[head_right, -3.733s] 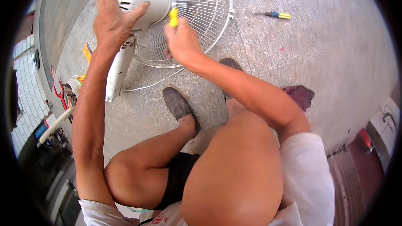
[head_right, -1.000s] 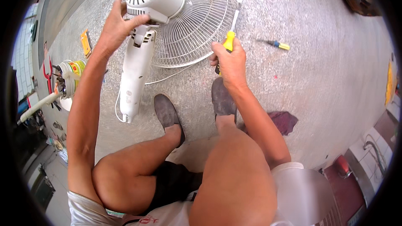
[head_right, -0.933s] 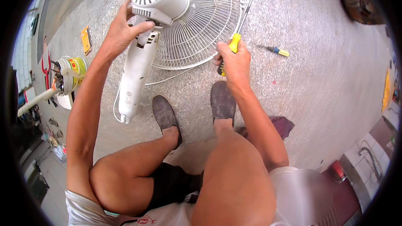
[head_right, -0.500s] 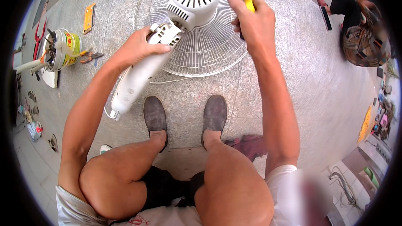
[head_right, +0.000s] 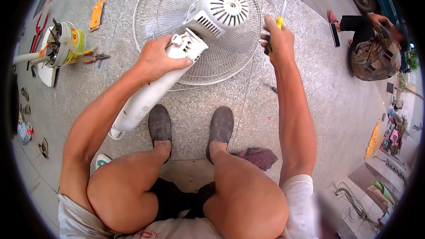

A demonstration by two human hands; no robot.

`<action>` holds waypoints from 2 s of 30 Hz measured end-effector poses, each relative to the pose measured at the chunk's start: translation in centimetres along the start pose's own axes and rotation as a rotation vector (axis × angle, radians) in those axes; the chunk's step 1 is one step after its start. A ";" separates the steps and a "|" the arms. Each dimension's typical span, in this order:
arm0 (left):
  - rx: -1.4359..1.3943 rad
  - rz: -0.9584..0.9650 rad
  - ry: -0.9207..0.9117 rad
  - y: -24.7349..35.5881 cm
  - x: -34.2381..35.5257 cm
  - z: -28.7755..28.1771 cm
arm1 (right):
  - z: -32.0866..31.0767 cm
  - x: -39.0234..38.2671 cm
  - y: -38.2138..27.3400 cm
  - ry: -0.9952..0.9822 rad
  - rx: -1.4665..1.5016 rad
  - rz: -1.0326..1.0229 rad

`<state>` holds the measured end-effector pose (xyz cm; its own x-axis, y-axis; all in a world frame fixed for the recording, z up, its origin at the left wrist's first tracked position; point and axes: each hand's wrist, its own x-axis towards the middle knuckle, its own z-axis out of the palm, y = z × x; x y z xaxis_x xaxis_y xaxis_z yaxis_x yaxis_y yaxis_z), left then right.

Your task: The person sits on the floor and uses a screwdriver to remove the front grill of a white pedestal fan. They then use the screwdriver to loosen the central nut and detach the fan blades from the motor housing.

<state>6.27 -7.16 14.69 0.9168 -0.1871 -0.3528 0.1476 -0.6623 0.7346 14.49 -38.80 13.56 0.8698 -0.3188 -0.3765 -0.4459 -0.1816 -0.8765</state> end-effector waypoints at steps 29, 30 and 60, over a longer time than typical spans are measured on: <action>0.282 0.789 0.022 0.9 -8.2 -3.6 | -8.7 -8.5 19.5 -0.212 0.711 0.489; 0.330 0.773 -0.011 0.7 -8.5 -4.2 | -7.9 -9.2 21.1 -0.236 0.738 0.510; 0.896 0.816 -0.486 7.3 -5.0 -9.7 | -6.8 -13.3 19.8 -0.191 0.336 0.415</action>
<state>6.30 -4.05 27.43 0.3687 -0.8791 -0.3021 -0.8543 -0.4486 0.2625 -7.31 -44.53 3.26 0.6724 -0.1208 -0.7303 -0.6943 0.2392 -0.6788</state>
